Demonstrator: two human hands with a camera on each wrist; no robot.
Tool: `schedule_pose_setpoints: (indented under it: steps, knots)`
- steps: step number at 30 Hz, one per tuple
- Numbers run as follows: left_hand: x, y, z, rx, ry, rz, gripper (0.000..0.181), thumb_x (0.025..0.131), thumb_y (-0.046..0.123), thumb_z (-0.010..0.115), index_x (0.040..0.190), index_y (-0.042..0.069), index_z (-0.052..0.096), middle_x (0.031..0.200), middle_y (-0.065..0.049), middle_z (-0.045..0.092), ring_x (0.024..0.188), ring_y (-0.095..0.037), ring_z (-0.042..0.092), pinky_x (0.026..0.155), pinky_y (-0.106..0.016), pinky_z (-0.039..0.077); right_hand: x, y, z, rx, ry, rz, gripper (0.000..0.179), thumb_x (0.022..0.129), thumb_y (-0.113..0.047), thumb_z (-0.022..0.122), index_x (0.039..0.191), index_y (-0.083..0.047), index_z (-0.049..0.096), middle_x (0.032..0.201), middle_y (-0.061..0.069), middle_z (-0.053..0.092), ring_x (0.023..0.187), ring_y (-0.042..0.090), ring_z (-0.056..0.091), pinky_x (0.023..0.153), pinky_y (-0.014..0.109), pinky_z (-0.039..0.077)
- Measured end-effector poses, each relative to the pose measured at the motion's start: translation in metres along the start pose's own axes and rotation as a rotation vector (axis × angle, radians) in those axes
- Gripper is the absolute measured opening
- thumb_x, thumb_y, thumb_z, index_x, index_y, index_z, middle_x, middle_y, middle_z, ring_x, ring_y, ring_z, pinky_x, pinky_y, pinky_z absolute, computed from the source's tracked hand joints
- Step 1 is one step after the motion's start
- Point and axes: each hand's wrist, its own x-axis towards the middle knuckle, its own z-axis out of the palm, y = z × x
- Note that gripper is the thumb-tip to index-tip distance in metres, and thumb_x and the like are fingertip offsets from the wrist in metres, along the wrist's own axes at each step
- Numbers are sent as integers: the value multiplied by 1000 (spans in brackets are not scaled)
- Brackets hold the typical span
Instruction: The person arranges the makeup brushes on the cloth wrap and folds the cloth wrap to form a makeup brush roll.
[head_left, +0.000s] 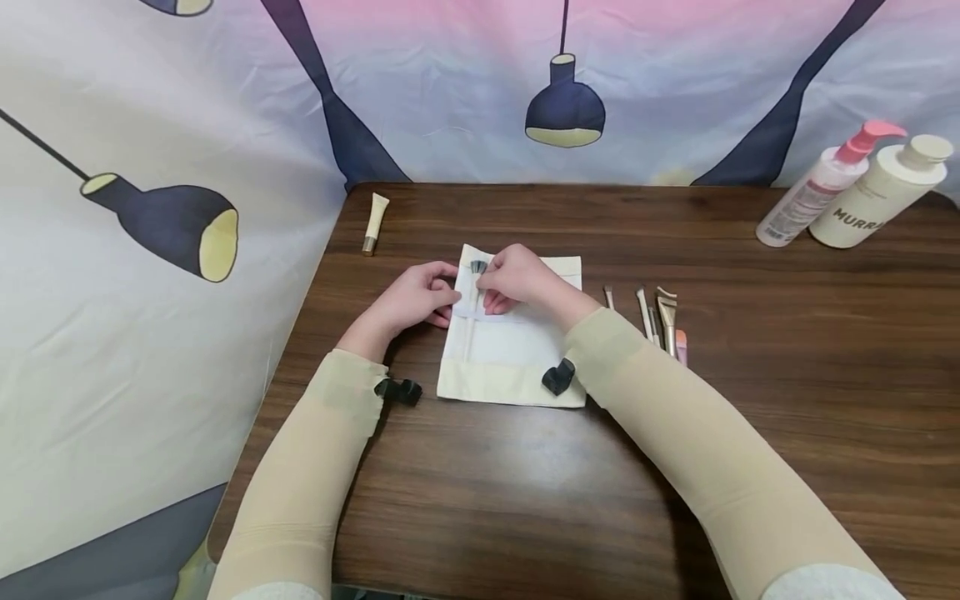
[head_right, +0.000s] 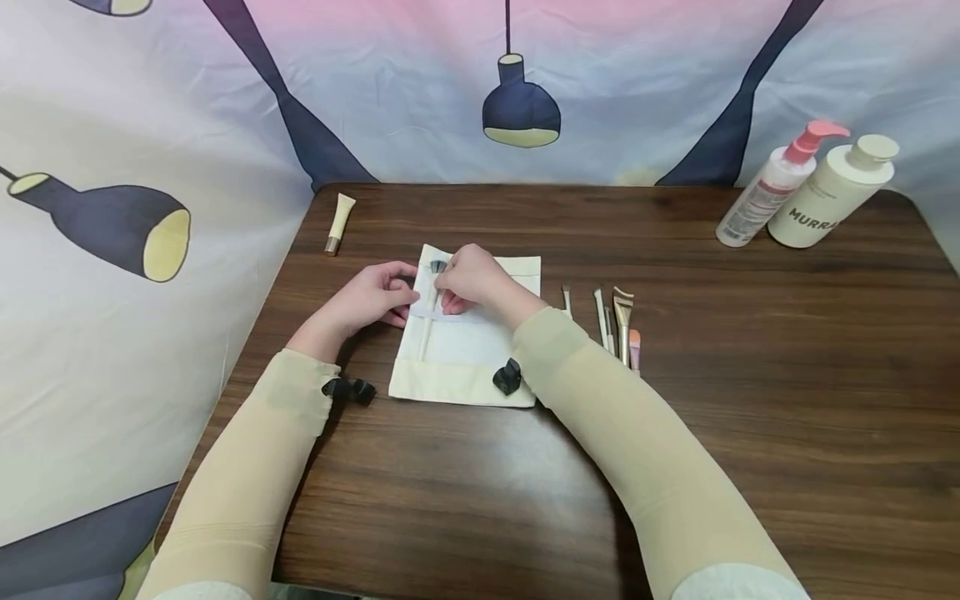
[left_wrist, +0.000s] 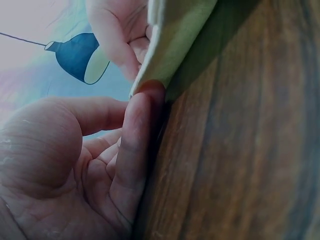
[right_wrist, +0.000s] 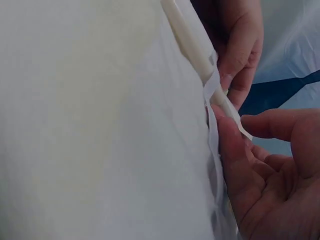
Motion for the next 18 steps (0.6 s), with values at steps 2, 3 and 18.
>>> schedule_pose_setpoints:
  steps: [2, 3, 18]
  knots:
    - [0, -1, 0, 2, -12, -16, 44, 102, 12, 62, 144, 6, 50, 82, -9, 64, 69, -19, 68, 68, -34, 64, -3, -1, 0, -9, -10, -12, 18, 101, -14, 63, 98, 3, 66, 71, 11, 71, 59, 16, 70, 60, 28, 62]
    - [0, -1, 0, 2, -15, -20, 44, 102, 12, 62, 144, 5, 50, 82, -9, 64, 69, -19, 68, 69, -34, 65, -4, -2, -1, -20, -13, -24, 17, 102, -14, 63, 99, 3, 66, 72, 12, 71, 60, 16, 70, 61, 28, 62]
    - [0, -2, 0, -9, -6, -2, 42, 102, 11, 62, 142, 6, 50, 85, -11, 66, 69, -20, 67, 67, -34, 64, -57, -15, -60, -73, 18, -144, 31, 102, -17, 63, 123, 6, 66, 98, 20, 73, 84, 28, 75, 82, 41, 65]
